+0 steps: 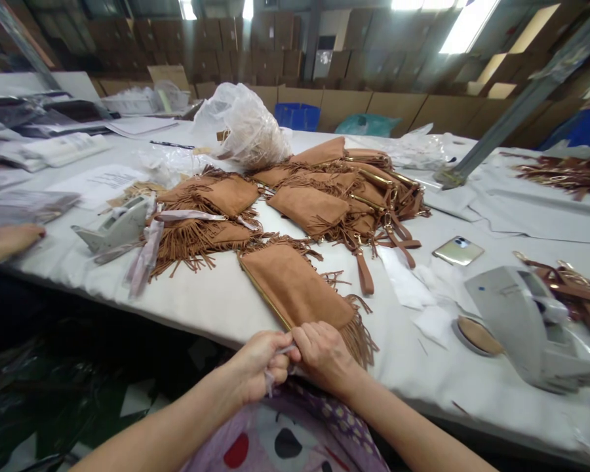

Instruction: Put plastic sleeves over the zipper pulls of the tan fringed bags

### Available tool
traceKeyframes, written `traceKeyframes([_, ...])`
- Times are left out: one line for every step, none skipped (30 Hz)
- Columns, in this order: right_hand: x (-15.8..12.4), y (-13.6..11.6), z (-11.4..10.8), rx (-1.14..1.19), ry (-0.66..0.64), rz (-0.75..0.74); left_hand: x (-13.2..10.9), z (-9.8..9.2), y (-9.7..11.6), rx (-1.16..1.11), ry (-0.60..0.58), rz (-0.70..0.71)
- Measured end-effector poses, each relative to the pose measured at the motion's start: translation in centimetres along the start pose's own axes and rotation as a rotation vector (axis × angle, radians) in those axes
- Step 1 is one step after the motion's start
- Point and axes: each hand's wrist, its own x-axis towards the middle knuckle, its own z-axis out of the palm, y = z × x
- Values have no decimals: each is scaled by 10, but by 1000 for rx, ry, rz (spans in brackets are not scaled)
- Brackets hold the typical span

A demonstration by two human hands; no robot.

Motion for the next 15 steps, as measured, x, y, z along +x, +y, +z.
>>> traceKeyframes([-1,0,3,-6,10,20,-1,2,2,-5,-15,-19])
traceKeyframes([-2,0,6,-14,10,35,-1,2,3,-9,-28,-39])
traceKeyframes([-4,-1,11,-21,5,44,-2,0,2,-4,-49,-55])
traceKeyframes([-6,-2,15,-27,1,49,-3,-3,1,14,-79,-59])
traceKeyframes([-8,-4,19,-32,-3,49,-5,-8,-1,44,-106,-41])
traceKeyframes([-9,-5,22,-35,-7,50,-6,-15,-1,84,-114,6])
traceKeyframes([-10,-7,23,-35,-11,54,-8,-22,0,121,-94,74])
traceKeyframes([-10,-8,22,-23,-21,64,-9,-29,2,144,-46,151])
traceKeyframes([-11,-8,19,7,-48,72,-11,-36,6,142,16,220])
traceKeyframes([-11,-6,13,60,-95,70,-11,-42,10,112,78,265])
traceKeyframes([-12,-2,6,134,-154,60,-12,-46,15,66,124,284])
traceKeyframes([-13,4,-2,218,-205,55,-11,-49,20,11,150,278])
traceKeyframes([-16,12,-11,293,-238,66,-8,-49,24,-40,159,257])
traceKeyframes([-19,21,-18,342,-243,105,-5,-48,26,-77,152,237])
traceKeyframes([-23,32,-24,353,-218,175,1,-44,26,-97,141,226])
